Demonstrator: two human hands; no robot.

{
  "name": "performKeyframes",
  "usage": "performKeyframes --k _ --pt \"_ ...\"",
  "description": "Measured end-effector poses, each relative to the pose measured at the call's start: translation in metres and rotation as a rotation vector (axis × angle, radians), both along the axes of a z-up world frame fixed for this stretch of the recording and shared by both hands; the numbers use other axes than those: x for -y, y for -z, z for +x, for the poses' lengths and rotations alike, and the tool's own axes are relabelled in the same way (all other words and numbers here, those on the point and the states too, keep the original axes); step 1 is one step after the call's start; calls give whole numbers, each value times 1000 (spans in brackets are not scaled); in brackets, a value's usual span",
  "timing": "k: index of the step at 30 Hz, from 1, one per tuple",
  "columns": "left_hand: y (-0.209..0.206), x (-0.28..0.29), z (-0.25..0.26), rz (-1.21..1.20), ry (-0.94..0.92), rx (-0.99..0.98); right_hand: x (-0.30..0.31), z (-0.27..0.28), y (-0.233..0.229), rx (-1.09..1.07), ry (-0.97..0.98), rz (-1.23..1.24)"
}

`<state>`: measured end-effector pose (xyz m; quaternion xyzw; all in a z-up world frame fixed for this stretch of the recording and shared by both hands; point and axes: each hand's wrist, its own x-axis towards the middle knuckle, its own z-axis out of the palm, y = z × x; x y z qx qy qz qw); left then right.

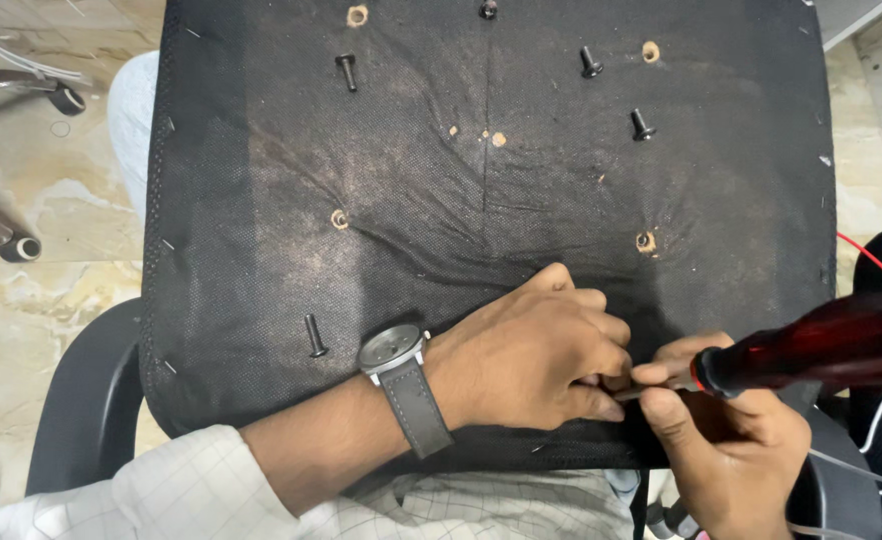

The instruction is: The person uses a screwdriver to tighten screws into a black fabric-covered chair seat. They place screws into pre-drilled holes and turn the screwdriver to secure them, working on multiple attachment points on the seat.

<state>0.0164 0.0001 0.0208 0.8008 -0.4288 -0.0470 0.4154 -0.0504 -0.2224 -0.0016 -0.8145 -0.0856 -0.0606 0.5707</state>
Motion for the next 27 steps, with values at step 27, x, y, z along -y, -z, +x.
performKeyframes --k 27 --pt "-15 4 -20 128 21 243 -14 41 -15 90 109 199"
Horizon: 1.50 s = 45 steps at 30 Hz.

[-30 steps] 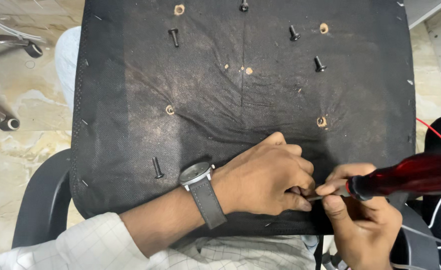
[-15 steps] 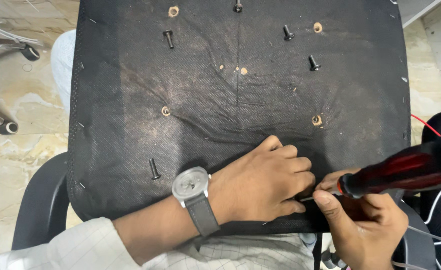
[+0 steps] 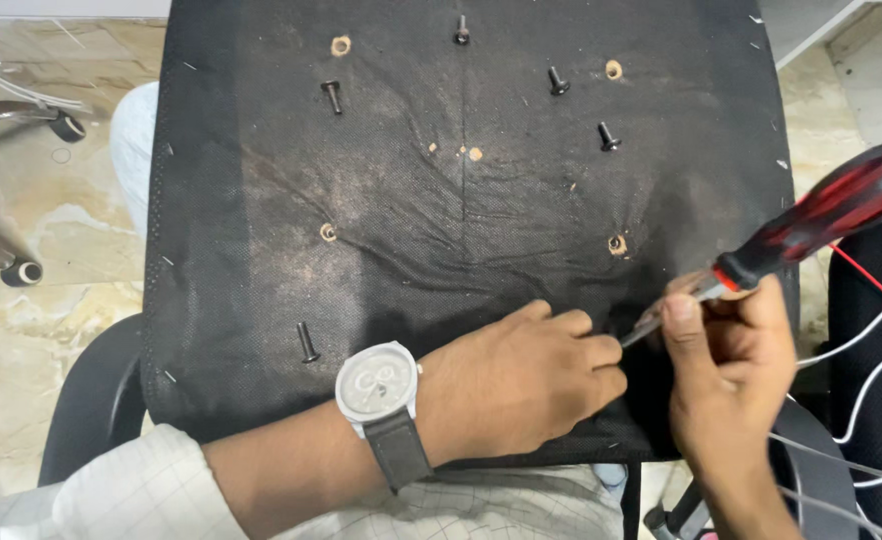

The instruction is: The person uses a screwdriver to tighten screws into a black fabric-covered chair seat. They place screws into pre-drilled holes and turn the screwdriver to secure them, working on multiple attachment points on the seat.

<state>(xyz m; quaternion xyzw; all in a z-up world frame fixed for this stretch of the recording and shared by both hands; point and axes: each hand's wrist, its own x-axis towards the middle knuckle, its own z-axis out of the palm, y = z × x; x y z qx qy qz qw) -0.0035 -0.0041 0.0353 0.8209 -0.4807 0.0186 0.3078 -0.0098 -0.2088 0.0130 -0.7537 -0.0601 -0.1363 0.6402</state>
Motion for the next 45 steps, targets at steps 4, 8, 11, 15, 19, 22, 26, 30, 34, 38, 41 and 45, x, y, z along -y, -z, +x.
performKeyframes --k 4,8,11,15,19,22,26,30,34,38,41,45 --pt "6 -2 -4 148 -22 216 -4 7 11 -33 -18 40" --pt "14 0 -14 96 -145 384 -4 10 11 -30 -72 -18" --pt "23 7 -18 104 -213 404 -10 18 12 -47 -89 -138" --pt "35 22 -15 135 -267 435 -22 34 8 -18 -134 -214" --pt "40 30 -11 170 -208 347 -31 50 -6 112 -126 -586" --pt "40 26 -3 3 -125 249 -42 57 -12 323 -128 -857" --pt "34 17 -2 -25 -76 109 -52 61 -13 340 -140 -825" --pt "33 18 -10 35 -149 168 -53 63 -12 343 -142 -831" --pt "35 24 -18 194 -235 260 -54 62 -12 353 -136 -849" --pt "31 24 -15 156 -210 139 -54 63 -12 339 -127 -819" --pt "24 17 -8 154 -130 54 -53 63 -11 343 -128 -801" --pt "14 4 2 26 18 -5 -52 65 -10 341 -126 -787"
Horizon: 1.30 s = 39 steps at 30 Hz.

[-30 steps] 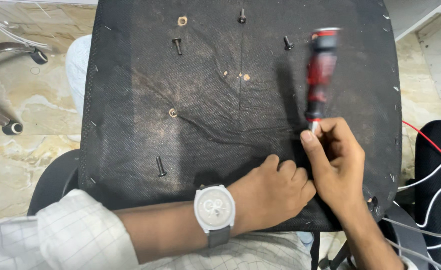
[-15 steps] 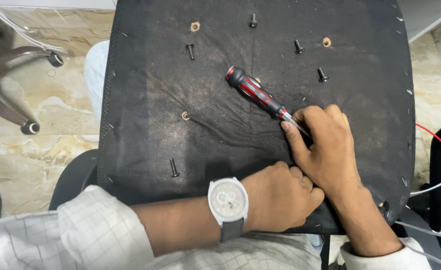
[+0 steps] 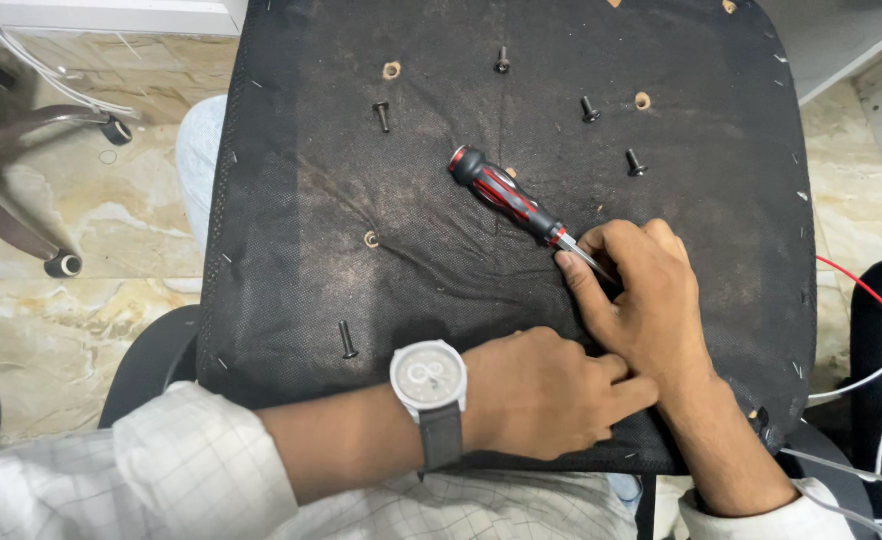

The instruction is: The person uses a screwdriver to tighten screws into a black fabric-covered chair seat. They place screws into pre-drilled holes and turn the screwdriver to secure them, working on multiple attachment points on the seat.

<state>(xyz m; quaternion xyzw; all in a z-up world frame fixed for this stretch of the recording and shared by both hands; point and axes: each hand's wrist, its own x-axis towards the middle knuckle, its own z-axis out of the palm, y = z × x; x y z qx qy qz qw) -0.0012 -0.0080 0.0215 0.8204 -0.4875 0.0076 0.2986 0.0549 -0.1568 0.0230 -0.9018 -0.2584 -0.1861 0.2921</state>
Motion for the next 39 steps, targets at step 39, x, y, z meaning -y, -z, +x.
performKeyframes --k 39 --pt "25 6 9 -96 -12 515 0 -1 -2 -32 32 -17"
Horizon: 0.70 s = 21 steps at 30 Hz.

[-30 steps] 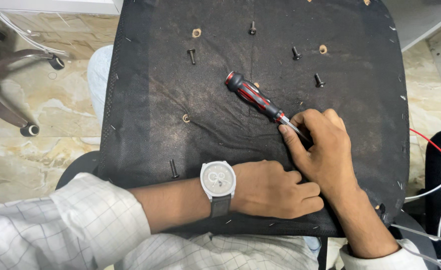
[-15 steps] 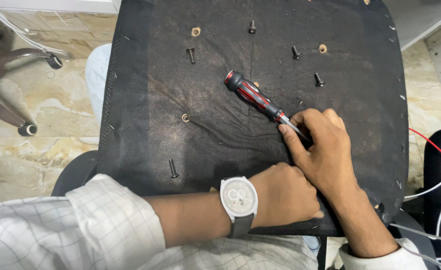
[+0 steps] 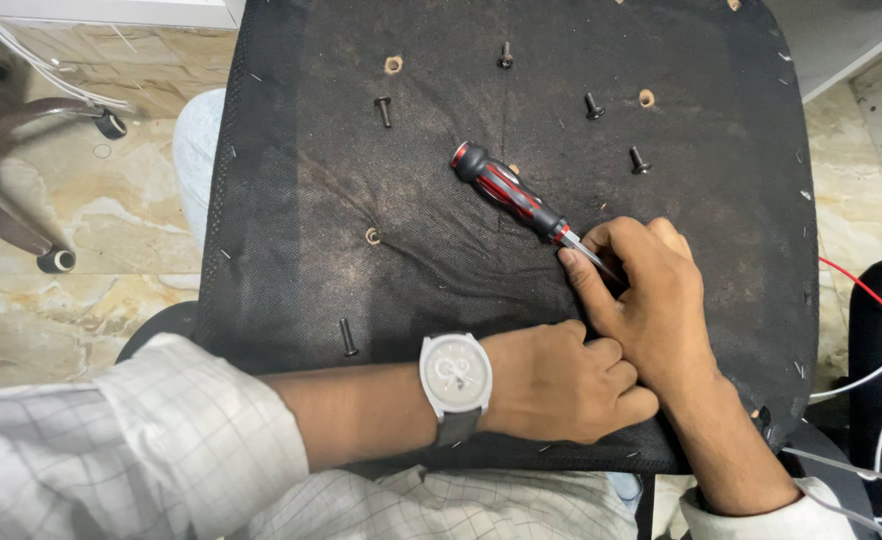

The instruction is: The person uses a screwdriver to tighten screws into a black fabric-covered chair seat. They place screws into pre-drilled holes and turn the screwdriver to secure them, working on multiple attachment points on the seat.

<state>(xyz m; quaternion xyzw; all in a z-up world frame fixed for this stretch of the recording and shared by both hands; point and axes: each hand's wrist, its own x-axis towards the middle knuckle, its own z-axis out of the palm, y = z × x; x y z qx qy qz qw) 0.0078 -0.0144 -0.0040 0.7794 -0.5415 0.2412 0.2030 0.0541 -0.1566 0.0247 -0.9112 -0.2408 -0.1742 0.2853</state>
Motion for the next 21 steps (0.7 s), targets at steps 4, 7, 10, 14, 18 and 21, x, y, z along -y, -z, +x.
performKeyframes --k 4,7,10,14,18,21 --pt "2 14 -7 179 -128 -117 0 0 1 12 -13 1" --pt "-1 17 -10 64 -92 -321 0 0 1 17 -22 8" --pt "-4 12 -10 29 -44 -406 0 0 1 3 -10 7" --pt "-9 -2 -7 86 -44 -249 0 0 1 -13 4 3" --pt "-11 -2 -4 154 -19 -228 -1 0 -1 1 -2 -2" --pt "-7 -5 -1 62 28 -107 -1 -1 -2 7 -8 7"
